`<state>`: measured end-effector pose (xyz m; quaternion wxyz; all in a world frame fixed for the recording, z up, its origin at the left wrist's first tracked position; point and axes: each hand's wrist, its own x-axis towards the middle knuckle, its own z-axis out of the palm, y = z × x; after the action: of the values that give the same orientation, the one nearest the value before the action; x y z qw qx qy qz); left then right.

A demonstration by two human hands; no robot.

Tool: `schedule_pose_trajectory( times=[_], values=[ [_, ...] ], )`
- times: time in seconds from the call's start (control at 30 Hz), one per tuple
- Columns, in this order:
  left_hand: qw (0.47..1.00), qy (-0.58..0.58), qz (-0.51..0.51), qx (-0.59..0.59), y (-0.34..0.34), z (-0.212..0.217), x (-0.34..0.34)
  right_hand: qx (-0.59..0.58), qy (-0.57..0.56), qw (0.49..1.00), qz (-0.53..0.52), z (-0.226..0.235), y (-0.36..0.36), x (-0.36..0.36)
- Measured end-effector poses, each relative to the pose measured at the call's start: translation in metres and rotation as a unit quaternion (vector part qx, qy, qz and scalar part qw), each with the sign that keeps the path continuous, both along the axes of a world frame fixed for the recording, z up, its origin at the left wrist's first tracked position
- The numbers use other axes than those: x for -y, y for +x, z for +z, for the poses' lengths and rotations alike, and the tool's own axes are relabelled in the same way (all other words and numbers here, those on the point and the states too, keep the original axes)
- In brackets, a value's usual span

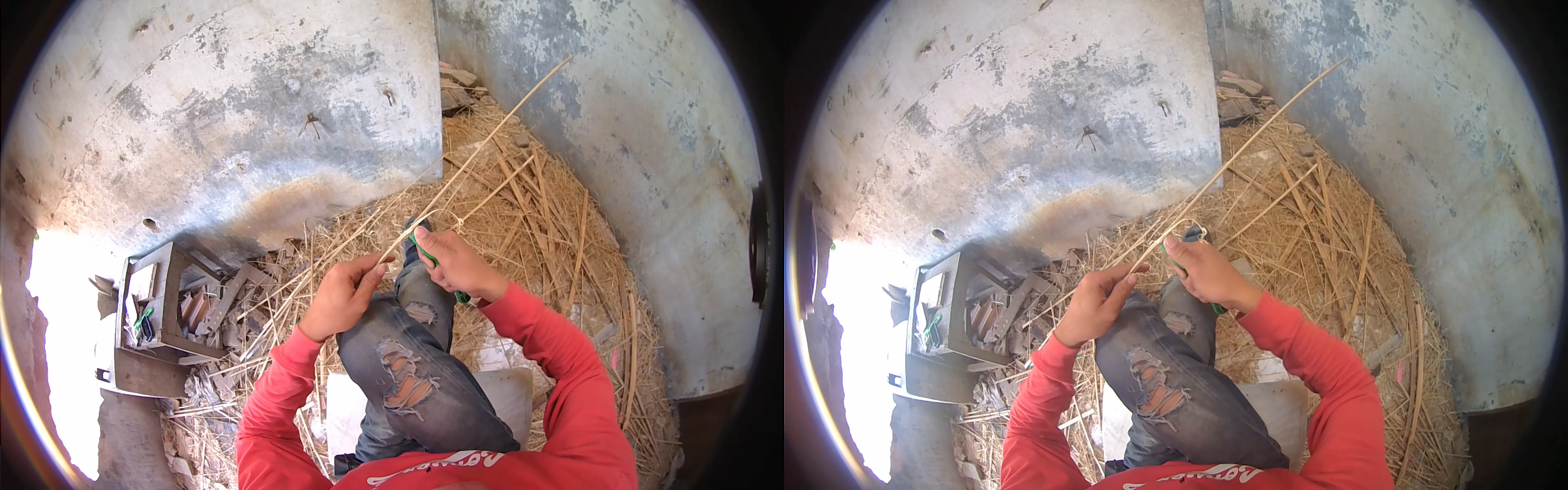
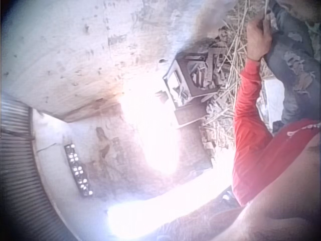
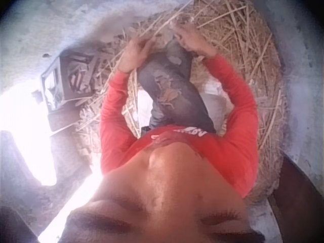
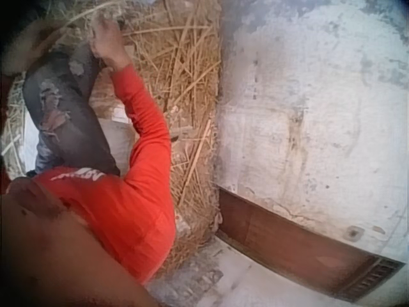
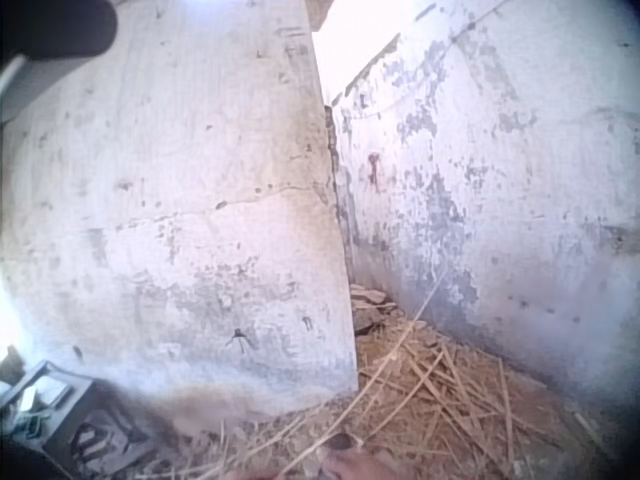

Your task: The person strips thin bamboo strips with a utility knife by hand. They repeatedly pull the blade along the length of the strips to shave off material while sitting in a workspace.

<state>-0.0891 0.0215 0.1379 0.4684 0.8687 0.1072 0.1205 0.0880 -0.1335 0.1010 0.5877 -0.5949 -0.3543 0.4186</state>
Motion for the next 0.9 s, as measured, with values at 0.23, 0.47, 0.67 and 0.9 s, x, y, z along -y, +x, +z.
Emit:
schedule_pose_trajectory(
  times=[0.23,0.47,0.67,0.9],
  values=[
    [1.000,-0.010,-0.005,-0.022,0.001,0.001,-0.001,-0.231,-0.047,0.962,0.142,0.003,0.021,0.005],
    [0.999,-0.042,-0.015,-0.022,0.001,-0.002,-0.004,-0.346,0.017,0.907,0.239,-0.009,0.032,0.006],
    [0.990,0.075,0.101,0.056,0.000,-0.006,0.004,-0.107,0.187,0.973,-0.088,0.009,0.032,0.010],
    [0.971,0.178,0.114,0.115,0.013,0.004,0.007,0.395,0.233,0.875,-0.156,0.037,0.051,0.006]
  ],
)
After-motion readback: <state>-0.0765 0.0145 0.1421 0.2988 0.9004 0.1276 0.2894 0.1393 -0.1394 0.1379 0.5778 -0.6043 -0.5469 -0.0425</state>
